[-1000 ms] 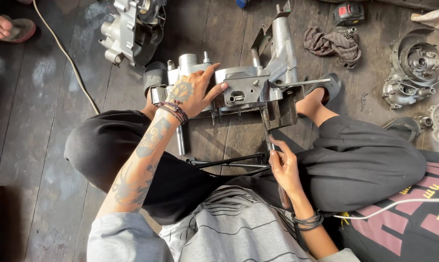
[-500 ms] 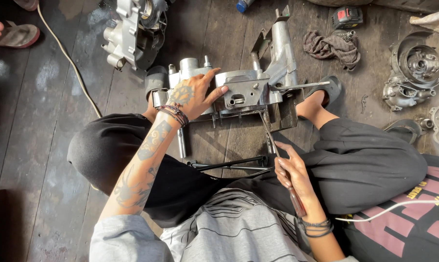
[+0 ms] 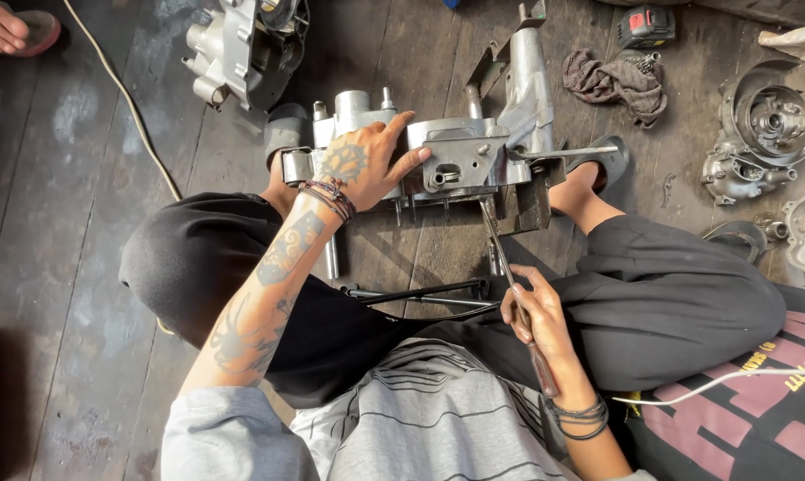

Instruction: The person sits on the floor and works on a silver engine block clamped in a vise. They use a hammer to tap a metal rod into place and then use a screwdriver to adjust components within the engine block.

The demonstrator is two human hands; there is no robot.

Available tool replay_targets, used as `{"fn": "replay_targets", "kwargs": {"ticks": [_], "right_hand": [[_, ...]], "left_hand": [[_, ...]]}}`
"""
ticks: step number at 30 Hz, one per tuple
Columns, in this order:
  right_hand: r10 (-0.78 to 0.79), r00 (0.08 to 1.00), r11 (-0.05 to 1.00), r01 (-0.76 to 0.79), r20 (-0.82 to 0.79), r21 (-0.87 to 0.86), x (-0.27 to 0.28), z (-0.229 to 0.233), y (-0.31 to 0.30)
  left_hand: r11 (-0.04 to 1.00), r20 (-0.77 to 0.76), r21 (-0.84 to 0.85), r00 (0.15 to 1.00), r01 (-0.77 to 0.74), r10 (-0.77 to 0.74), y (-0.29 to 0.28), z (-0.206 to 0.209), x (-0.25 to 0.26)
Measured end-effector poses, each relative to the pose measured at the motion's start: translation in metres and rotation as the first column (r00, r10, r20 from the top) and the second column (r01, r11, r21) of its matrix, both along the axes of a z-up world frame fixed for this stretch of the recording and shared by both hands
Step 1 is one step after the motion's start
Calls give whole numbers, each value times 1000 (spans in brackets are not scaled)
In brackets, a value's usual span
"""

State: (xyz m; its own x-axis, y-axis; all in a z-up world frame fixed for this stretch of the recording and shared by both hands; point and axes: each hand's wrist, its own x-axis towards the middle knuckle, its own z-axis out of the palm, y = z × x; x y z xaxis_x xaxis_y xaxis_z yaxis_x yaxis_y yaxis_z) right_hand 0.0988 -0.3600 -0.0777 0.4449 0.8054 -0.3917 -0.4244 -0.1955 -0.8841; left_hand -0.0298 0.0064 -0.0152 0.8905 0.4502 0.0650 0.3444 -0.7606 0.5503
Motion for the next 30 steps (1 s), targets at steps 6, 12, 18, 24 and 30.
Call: {"fn": "replay_targets", "kwargs": {"ticks": [6,12,18,24,30], "right_hand": [[-77,996,997,78,54,-1,-13,8,11],[-148,985,989,150,91,-19,-14,-1,14],[-152,966,984,168,208,-64,-19,-10,32],[-153,976,978,173,154,-119,-13,-34,36],[-187,975,968,203,117,-145,-21,-45,30]], "left_hand": [[1000,17,16,1000,5,-5,-1,2,0],[1000,15,6,1000,-3,3,2,1,0],[1000,-15,8,1000,15,-15,-2,9,-2],[999,-4,11,1000,31,-31,0,9,0],[1000,-37,2,999,14,-14,0,8,-1]]}}
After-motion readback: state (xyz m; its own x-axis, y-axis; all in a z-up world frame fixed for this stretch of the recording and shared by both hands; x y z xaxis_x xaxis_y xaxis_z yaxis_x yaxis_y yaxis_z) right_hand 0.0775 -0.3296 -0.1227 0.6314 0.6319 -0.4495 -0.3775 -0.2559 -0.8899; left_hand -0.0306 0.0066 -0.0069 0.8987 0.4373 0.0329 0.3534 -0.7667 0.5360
